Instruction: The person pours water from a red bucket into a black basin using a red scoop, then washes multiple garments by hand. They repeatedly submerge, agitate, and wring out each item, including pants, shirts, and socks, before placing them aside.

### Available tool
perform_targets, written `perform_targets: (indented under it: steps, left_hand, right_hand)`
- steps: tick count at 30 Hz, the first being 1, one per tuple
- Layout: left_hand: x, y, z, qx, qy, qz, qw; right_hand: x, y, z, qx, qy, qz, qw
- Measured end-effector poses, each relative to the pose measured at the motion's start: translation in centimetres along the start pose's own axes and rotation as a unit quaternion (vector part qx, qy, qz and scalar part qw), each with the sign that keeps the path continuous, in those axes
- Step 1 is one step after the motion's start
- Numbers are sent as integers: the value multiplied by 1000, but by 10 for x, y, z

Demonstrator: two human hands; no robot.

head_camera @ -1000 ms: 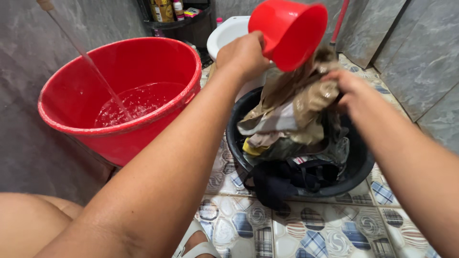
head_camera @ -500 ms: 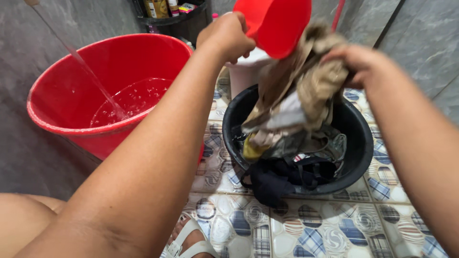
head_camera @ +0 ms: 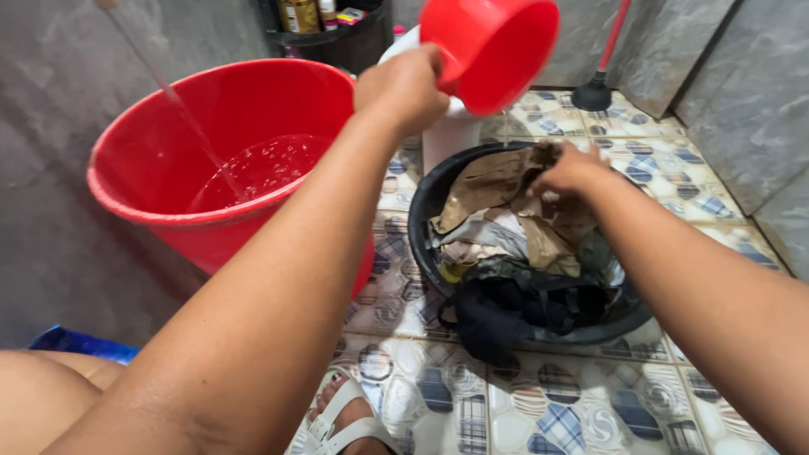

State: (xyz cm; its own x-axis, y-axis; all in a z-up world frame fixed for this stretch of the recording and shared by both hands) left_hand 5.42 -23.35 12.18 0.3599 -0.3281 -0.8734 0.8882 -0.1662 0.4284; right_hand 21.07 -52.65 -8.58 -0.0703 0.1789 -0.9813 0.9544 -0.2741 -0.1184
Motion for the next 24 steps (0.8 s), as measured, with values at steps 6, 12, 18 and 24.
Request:
perform_targets:
  steps: [6,12,18,24]
  left_hand:
    - [-57,-22,-77,-154,33,55,986]
    - [-72,-51,-170,-292,-39,-79,952]
    - [-40,-84,-216,-344,-24,-216,913]
    - [-6,-104,-223,-350,71,-292,887]
  right_hand:
    - [-44,-68,-106,-194,151,43,968]
    - [-77,-147,-184,-374,299,61,876]
    - [-79,-232,-234,-500,261,-20,825]
    - [-70,-265,-242,-487,153,12,860]
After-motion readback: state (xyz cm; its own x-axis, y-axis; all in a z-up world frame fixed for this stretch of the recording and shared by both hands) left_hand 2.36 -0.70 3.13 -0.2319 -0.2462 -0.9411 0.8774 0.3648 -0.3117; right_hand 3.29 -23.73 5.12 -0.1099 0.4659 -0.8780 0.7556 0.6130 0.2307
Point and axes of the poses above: each hand's wrist, its own y-axis towards the middle knuckle, its own x-axis out of the palm, z = x × y, the point moved 6 cm from there along y, towards the middle knuckle, and after that the axes turned 14 degrees about x, right-handed, at the moved point
